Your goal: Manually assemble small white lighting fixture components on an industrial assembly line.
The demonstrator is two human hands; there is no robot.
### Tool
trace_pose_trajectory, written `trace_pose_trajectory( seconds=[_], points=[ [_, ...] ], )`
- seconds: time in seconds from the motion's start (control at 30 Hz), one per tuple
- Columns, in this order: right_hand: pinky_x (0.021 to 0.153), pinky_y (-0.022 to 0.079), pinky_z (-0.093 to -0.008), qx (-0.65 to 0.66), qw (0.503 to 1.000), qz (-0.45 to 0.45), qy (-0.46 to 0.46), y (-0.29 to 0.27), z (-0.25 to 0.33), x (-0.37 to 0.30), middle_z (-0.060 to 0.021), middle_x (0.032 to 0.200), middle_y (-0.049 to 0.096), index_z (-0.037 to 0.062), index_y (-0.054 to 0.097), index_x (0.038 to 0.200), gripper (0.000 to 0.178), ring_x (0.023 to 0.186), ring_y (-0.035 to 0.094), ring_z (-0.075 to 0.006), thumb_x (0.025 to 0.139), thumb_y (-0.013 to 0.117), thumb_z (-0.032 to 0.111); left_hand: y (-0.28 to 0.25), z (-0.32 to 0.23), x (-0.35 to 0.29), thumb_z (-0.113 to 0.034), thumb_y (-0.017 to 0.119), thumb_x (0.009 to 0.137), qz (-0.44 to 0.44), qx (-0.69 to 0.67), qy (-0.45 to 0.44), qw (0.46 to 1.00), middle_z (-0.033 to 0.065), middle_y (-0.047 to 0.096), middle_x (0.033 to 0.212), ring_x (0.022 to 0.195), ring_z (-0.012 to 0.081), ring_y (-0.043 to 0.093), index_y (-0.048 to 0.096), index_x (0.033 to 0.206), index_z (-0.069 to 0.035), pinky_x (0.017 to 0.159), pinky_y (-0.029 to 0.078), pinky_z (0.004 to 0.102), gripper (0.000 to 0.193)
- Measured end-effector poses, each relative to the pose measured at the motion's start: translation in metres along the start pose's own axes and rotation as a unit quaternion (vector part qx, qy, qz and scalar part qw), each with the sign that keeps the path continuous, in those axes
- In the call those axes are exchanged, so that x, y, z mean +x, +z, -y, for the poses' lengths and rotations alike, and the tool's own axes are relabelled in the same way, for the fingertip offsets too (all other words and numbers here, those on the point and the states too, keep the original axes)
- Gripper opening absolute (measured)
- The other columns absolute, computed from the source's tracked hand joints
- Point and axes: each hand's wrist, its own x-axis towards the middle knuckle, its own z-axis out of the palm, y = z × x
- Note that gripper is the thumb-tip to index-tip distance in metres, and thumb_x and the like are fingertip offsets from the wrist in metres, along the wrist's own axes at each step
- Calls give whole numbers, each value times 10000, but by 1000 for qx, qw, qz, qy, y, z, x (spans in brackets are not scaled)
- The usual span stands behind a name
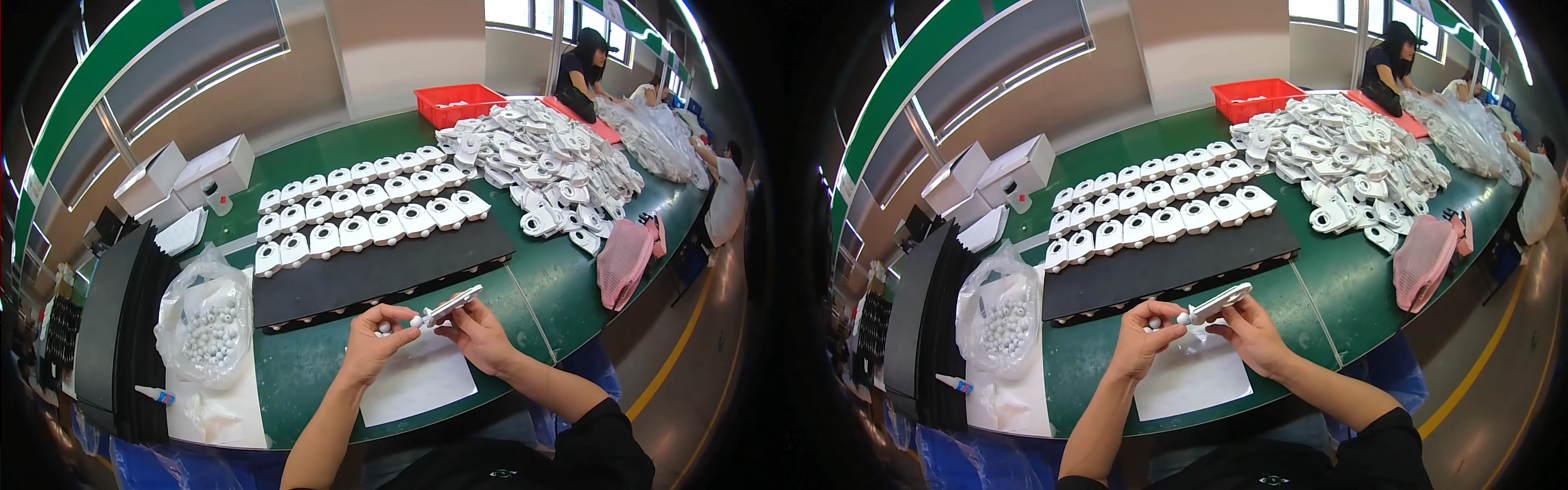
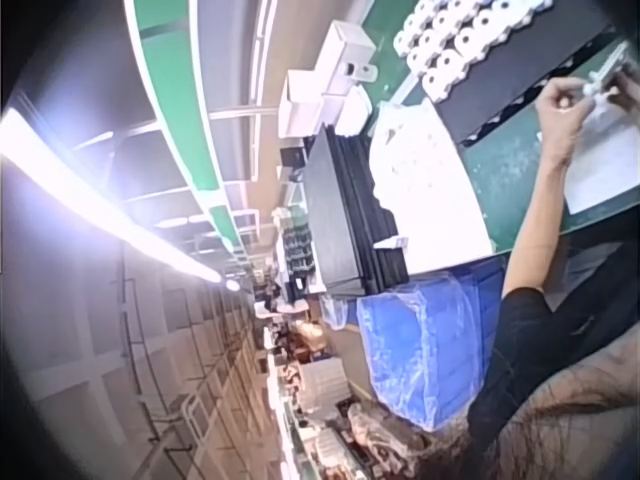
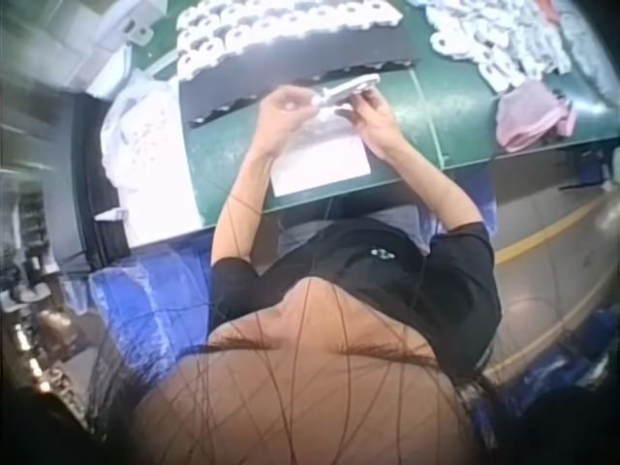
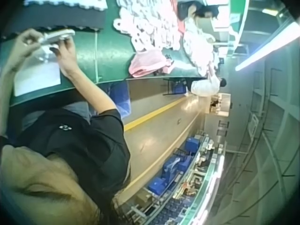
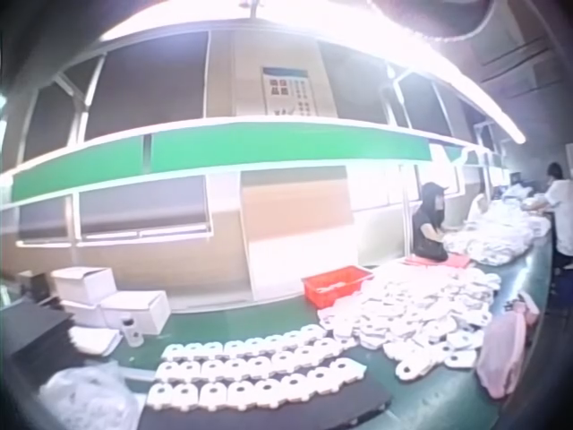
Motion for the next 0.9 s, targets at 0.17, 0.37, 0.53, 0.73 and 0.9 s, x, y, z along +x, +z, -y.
trace_pose_trajectory(
  seconds=[0.17,0.37,0.53,0.73,0.9],
  points=[
    [836,450,-329,-9,1000,2,-8,0,1,-2,-54,1036,541,109,474,1081,165,969,536,-171,927,430,147,3,3,2,-1,743,628,-1,26,45,999,-24,554,720,587,17,436,640,830,-49,536,348,158,231],
    [776,449,-283,-22,998,-4,51,9,7,-1,-41,1032,533,73,444,1143,225,896,525,-125,930,432,143,4,0,0,-32,797,572,8,102,92,990,-19,554,706,556,13,400,604,775,-41,493,327,155,281],
    [642,436,-225,-135,989,37,38,9,21,5,-27,935,535,52,453,1140,246,706,504,-84,904,462,121,5,1,-3,-52,819,561,20,106,82,991,-59,440,627,557,8,367,510,734,-68,491,311,159,354],
    [615,432,-225,-320,937,142,-15,49,52,62,-27,852,556,7,503,1038,190,700,514,-77,873,500,102,1,-10,3,-62,736,692,-79,-32,34,996,-63,446,623,537,11,390,524,874,-54,476,316,155,279],
    [585,416,-212,-383,905,175,-57,111,29,124,-40,701,573,25,389,1176,397,643,511,-77,819,551,85,-11,-1,10,-153,697,751,-42,-119,-93,988,-60,439,618,461,19,345,500,908,-76,391,240,172,264]
  ],
)
